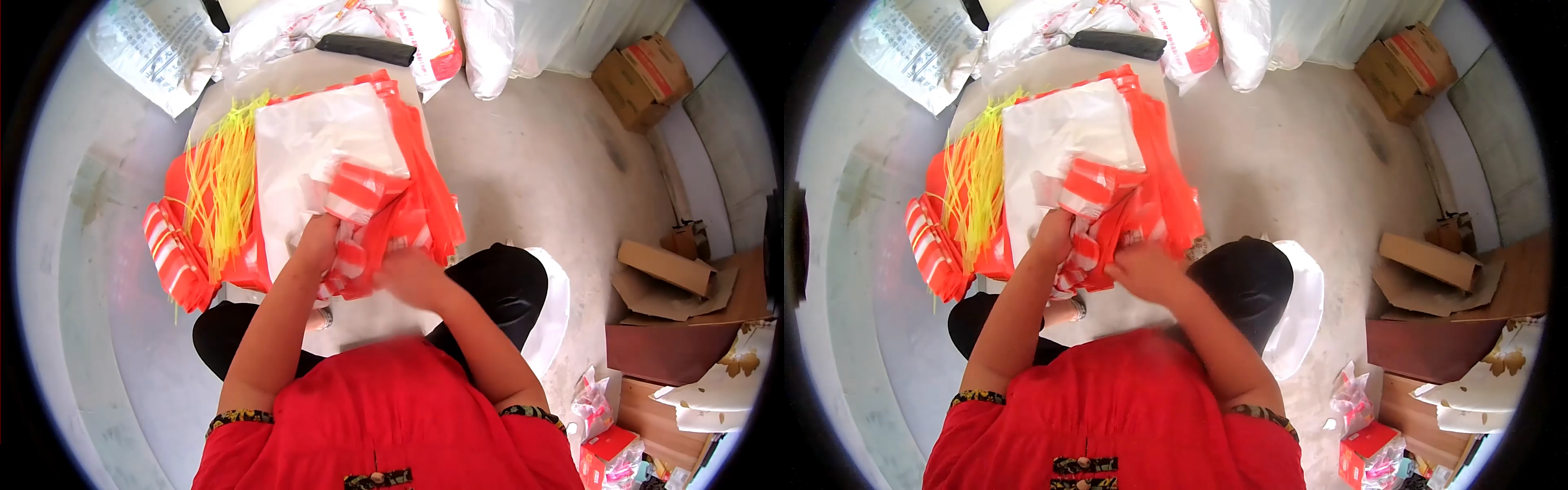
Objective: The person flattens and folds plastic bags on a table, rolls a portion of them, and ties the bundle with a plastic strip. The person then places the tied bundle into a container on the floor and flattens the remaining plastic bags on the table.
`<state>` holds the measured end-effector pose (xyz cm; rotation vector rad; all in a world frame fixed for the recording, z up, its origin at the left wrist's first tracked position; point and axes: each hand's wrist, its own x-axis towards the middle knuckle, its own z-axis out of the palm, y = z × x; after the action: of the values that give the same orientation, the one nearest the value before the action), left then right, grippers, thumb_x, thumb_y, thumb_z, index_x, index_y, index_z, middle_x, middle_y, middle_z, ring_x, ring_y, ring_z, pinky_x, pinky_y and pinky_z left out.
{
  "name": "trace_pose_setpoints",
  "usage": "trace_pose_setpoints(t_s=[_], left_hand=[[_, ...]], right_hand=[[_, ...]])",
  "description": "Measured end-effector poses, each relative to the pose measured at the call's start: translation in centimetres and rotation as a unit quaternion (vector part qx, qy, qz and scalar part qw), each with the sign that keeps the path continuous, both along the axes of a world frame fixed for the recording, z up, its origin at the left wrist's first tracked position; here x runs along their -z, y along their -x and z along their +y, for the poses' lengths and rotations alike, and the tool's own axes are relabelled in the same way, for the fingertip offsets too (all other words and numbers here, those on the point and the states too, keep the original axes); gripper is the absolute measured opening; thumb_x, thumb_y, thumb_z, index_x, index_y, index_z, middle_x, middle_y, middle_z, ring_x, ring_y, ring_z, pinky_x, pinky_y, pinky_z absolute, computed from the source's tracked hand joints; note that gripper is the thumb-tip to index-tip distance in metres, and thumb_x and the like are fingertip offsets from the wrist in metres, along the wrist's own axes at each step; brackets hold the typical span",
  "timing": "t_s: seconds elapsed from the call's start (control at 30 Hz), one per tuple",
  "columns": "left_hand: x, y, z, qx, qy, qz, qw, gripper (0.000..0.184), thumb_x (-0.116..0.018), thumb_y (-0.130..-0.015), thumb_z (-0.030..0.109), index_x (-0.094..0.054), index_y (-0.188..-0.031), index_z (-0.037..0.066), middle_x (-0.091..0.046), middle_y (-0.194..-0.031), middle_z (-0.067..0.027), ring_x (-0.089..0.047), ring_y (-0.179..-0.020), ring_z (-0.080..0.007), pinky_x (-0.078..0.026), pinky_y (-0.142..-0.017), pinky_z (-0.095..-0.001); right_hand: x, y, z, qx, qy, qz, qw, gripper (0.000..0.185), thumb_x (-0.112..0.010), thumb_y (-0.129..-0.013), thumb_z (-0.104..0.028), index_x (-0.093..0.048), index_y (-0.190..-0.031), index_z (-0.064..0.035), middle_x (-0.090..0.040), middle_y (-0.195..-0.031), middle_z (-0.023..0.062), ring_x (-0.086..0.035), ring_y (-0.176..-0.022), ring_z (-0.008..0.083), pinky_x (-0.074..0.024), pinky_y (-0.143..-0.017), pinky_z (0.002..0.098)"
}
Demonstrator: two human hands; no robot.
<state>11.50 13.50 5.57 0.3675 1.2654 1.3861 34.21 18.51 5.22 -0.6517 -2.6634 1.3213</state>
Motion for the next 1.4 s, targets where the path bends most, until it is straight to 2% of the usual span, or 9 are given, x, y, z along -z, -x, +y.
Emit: trace_pose_setpoints(t_s=[0.17,0.33,0.43,0.53,0.73,1.03,1.13,1.33,1.4], left_hand=[[-0.1,-0.4,0.3,-0.028,-0.013,-0.018,0.999,0.034,-0.056,-0.103,0.025,-0.064,-0.125,0.000,-0.069,-0.110,-0.0084,-0.068,-0.090,-0.0178,-0.057,-0.075,-0.0324],[-0.3,-0.3,0.2,-0.039,0.009,-0.034,0.999,0.037,-0.060,-0.103,0.025,-0.064,-0.127,-0.003,-0.071,-0.115,-0.0119,-0.071,-0.092,-0.0217,-0.059,-0.074,-0.0347],[0.8,0.3,0.3,-0.026,0.011,-0.052,0.998,0.036,-0.059,-0.104,0.025,-0.065,-0.127,-0.002,-0.071,-0.114,-0.0107,-0.070,-0.092,-0.0213,-0.059,-0.074,-0.0340],[0.4,0.0,0.2,-0.029,-0.005,-0.071,0.997,0.036,-0.060,-0.104,0.025,-0.065,-0.127,-0.001,-0.071,-0.113,-0.0106,-0.070,-0.092,-0.0211,-0.059,-0.074,-0.0336],[-0.5,-0.4,0.0,-0.025,0.011,-0.014,1.000,0.037,-0.060,-0.103,0.026,-0.065,-0.127,-0.002,-0.071,-0.115,-0.0112,-0.070,-0.096,-0.0213,-0.059,-0.079,-0.0342],[-0.5,-0.4,0.4,-0.040,0.008,-0.037,0.998,0.039,-0.060,-0.104,0.027,-0.064,-0.129,-0.002,-0.070,-0.119,-0.0123,-0.069,-0.103,-0.0227,-0.058,-0.084,-0.0355],[0.2,-0.1,0.6,-0.036,0.000,-0.057,0.998,0.038,-0.060,-0.104,0.026,-0.063,-0.130,-0.001,-0.070,-0.120,-0.0120,-0.069,-0.104,-0.0228,-0.058,-0.086,-0.0355],[2.2,0.8,0.9,-0.016,-0.086,-0.099,0.991,0.038,-0.056,-0.105,0.031,-0.061,-0.131,0.004,-0.068,-0.125,-0.0115,-0.068,-0.109,-0.0256,-0.058,-0.092,-0.0386],[0.3,1.3,0.5,0.021,-0.042,-0.104,0.993,0.046,-0.052,-0.106,0.041,-0.059,-0.136,0.006,-0.066,-0.131,-0.0129,-0.065,-0.117,-0.0257,-0.057,-0.096,-0.0414]], right_hand=[[1.6,-2.5,-3.5,-0.036,-0.018,0.028,0.999,0.029,-0.063,-0.100,-0.025,-0.071,-0.120,-0.0057,-0.072,-0.111,0.0185,-0.067,-0.106,0.0367,-0.0528,-0.094,0.0467],[-3.8,-3.0,-1.8,0.185,0.160,0.079,0.966,0.019,-0.065,-0.097,-0.012,-0.070,-0.115,-0.0070,-0.072,-0.109,0.0158,-0.069,-0.099,0.0353,-0.0557,-0.086,0.0450],[-2.4,-2.6,1.9,0.264,-0.093,0.140,0.950,0.024,-0.063,-0.099,-0.013,-0.067,-0.121,-0.0032,-0.072,-0.110,0.0127,-0.070,-0.099,0.0287,-0.0544,-0.087,0.0379],[-1.4,-1.3,5.1,0.245,-0.189,0.081,0.947,0.032,-0.061,-0.100,-0.013,-0.062,-0.131,-0.0034,-0.072,-0.118,0.0146,-0.069,-0.110,0.0307,-0.0530,-0.094,0.0402],[-0.9,0.0,4.8,0.310,-0.046,0.097,0.945,0.048,-0.057,-0.102,-0.016,-0.050,-0.148,-0.0037,-0.067,-0.128,0.0218,-0.063,-0.121,0.0377,-0.0494,-0.103,0.0449],[-2.1,-0.3,2.3,0.245,0.087,-0.059,0.964,0.060,-0.059,-0.101,-0.024,-0.041,-0.156,-0.0071,-0.064,-0.133,0.0257,-0.062,-0.122,0.0402,-0.0494,-0.104,0.0466],[-2.1,0.5,-0.3,0.221,-0.015,0.090,0.971,0.061,-0.060,-0.101,-0.026,-0.041,-0.156,-0.0068,-0.062,-0.135,0.0257,-0.062,-0.121,0.0405,-0.0489,-0.105,0.0469],[-3.7,3.8,-0.9,0.113,-0.037,0.127,0.985,0.067,-0.061,-0.101,-0.023,-0.035,-0.160,-0.0038,-0.053,-0.151,0.0192,-0.051,-0.140,0.0327,-0.0422,-0.114,0.0411],[-4.6,4.8,-0.2,0.115,0.123,0.178,0.969,0.066,-0.058,-0.103,-0.023,-0.033,-0.161,-0.0043,-0.048,-0.157,0.0171,-0.046,-0.145,0.0316,-0.0384,-0.118,0.0411]])
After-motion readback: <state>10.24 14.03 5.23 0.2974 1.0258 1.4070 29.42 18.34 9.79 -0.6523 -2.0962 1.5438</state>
